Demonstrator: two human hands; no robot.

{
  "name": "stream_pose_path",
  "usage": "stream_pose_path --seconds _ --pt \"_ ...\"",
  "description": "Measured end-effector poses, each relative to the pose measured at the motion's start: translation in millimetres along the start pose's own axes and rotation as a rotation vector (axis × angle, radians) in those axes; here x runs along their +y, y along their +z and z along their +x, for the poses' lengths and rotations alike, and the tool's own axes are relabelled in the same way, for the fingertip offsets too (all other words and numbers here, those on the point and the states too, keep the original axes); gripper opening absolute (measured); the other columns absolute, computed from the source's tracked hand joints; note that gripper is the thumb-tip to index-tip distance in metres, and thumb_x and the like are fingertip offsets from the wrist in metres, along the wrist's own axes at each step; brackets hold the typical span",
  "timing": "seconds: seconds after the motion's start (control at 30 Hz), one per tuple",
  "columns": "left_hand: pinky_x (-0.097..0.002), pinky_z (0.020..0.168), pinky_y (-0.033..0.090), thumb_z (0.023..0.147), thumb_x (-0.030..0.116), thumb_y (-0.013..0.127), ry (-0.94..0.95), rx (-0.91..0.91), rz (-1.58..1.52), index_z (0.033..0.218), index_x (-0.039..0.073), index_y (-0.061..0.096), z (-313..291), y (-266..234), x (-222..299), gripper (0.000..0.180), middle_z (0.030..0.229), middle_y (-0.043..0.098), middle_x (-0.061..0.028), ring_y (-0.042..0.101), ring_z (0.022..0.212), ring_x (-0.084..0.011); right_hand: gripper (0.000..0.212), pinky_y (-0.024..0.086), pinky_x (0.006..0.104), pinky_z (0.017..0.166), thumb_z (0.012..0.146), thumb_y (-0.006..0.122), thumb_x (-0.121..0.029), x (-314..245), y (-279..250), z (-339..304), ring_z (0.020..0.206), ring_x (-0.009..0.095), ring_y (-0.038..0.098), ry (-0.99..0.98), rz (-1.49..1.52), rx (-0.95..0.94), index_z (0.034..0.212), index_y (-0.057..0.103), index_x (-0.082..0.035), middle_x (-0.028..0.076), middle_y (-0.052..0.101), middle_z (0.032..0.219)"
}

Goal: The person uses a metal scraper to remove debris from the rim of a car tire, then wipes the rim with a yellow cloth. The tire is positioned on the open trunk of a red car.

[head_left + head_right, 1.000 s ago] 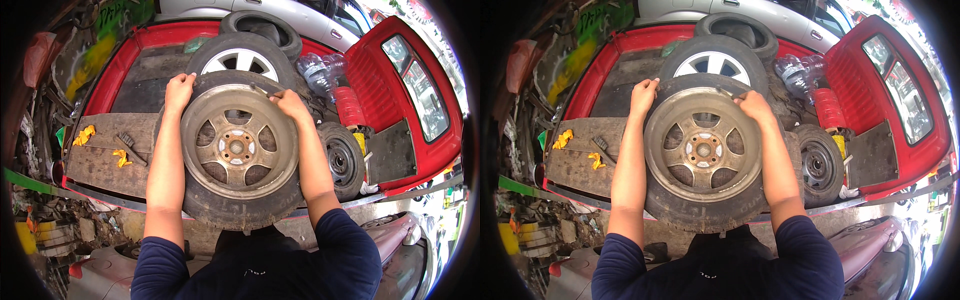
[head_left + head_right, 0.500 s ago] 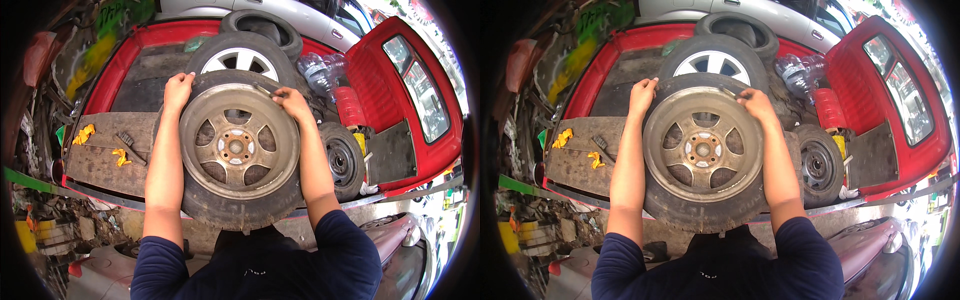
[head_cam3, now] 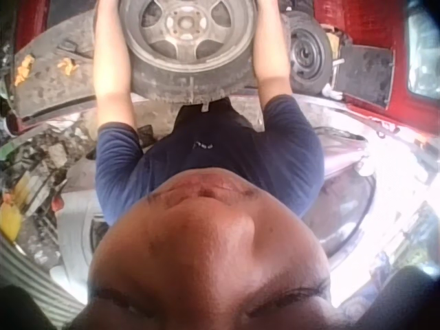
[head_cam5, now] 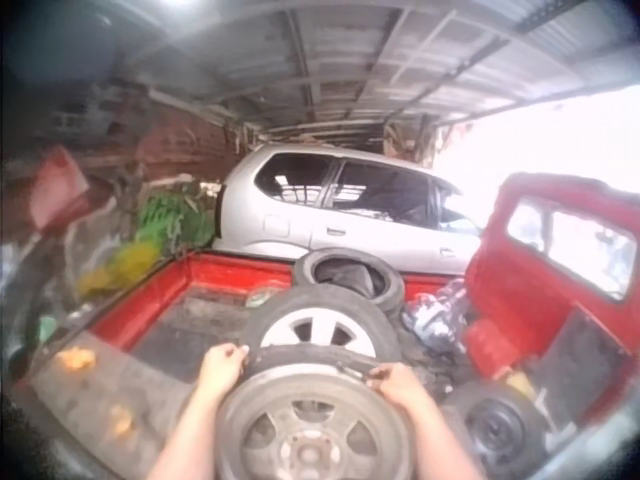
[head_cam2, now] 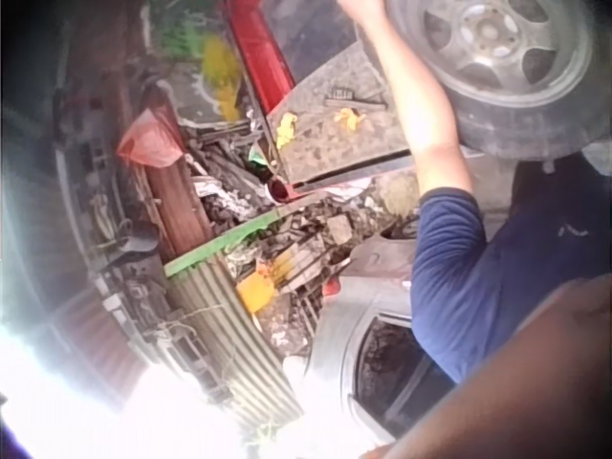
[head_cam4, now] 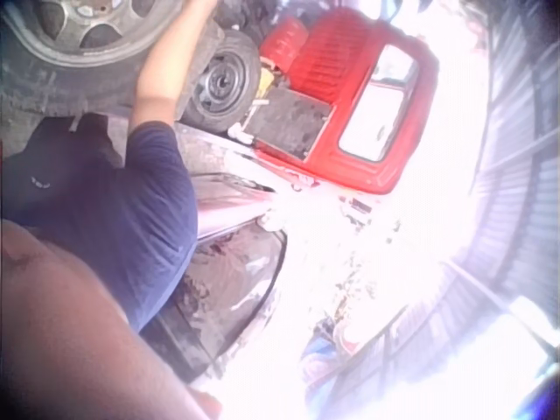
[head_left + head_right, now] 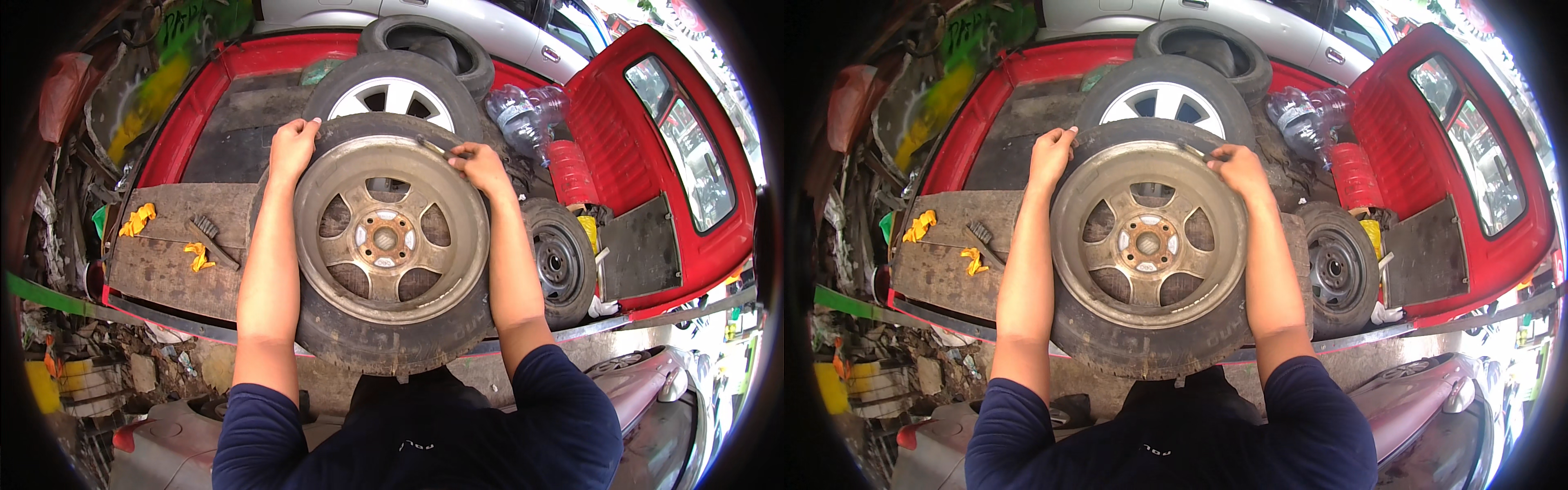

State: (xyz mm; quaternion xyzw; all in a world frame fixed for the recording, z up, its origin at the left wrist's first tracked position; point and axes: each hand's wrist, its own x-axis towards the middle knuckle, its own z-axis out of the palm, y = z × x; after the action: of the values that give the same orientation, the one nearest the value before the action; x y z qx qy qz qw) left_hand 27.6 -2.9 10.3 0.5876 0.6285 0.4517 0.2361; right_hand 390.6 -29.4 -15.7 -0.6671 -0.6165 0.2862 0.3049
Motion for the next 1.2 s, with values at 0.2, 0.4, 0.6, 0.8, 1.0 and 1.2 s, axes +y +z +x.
stream_pose_path --seconds 0.2,0.4,0.6,0.8,1.0,1.2 --pt "-0.0318 0.061 0.043 0.095 0.036 0.065 0.003 0.010 -0.004 0.082 -0.002 0.072 -2 -1 3 0.040 0.060 0.062 -0.0064 0.056 0.059 -0.0133 0.036 0.053 0.0420 0.098 0.084 0.080 -0.028 -7 26 5 0.110 0.035 0.071 -0.069 -0.087 0.039 0.117 0.076 -0.013 0.020 0.075 0.112" --pt "-0.0318 0.060 0.042 0.095 0.034 0.066 0.002 0.016 -0.027 0.082 -0.002 0.072 -3 -1 2 0.039 0.061 0.061 -0.0058 0.055 0.059 -0.0130 0.038 0.054 0.0414 0.096 0.083 0.081 -0.027 -1 -8 -6 0.110 0.032 0.072 0.056 -0.050 -0.034 0.118 0.076 -0.013 0.018 0.075 0.113" --pt "-0.0318 0.060 0.042 0.095 0.035 0.066 -0.003 0.018 -0.027 0.082 -0.002 0.072 -2 1 1 0.039 0.061 0.061 -0.0055 0.055 0.059 -0.0128 0.035 0.053 0.0422 0.097 0.082 0.081 -0.027 -20 14 -16 0.114 0.031 0.069 -0.086 -0.180 0.070 0.116 0.077 -0.021 0.015 0.075 0.117" --pt "-0.0320 0.060 0.042 0.094 0.036 0.066 -0.001 0.024 -0.037 0.082 -0.002 0.072 -3 -2 4 0.040 0.060 0.061 -0.0056 0.055 0.059 -0.0127 0.038 0.054 0.0418 0.096 0.081 0.082 -0.026 -17 4 -17 0.112 0.030 0.070 -0.021 -0.231 0.111 0.119 0.076 -0.024 0.010 0.076 0.116" --pt "-0.0320 0.060 0.042 0.095 0.036 0.066 0.003 0.022 -0.048 0.081 -0.002 0.072 -5 -2 6 0.040 0.060 0.061 -0.0057 0.055 0.058 -0.0129 0.036 0.054 0.0417 0.095 0.080 0.082 -0.024 -10 12 -9 0.111 0.030 0.071 -0.100 -0.209 0.075 0.116 0.077 -0.022 0.010 0.076 0.114" --pt "-0.0323 0.059 0.042 0.095 0.036 0.065 0.006 0.020 -0.059 0.081 -0.002 0.071 -6 -2 9 0.040 0.060 0.061 -0.0057 0.054 0.058 -0.0130 0.040 0.054 0.0407 0.094 0.078 0.084 -0.021 9 -5 -1 0.109 0.028 0.071 -0.004 -0.163 0.051 0.117 0.078 -0.023 0.010 0.076 0.113"
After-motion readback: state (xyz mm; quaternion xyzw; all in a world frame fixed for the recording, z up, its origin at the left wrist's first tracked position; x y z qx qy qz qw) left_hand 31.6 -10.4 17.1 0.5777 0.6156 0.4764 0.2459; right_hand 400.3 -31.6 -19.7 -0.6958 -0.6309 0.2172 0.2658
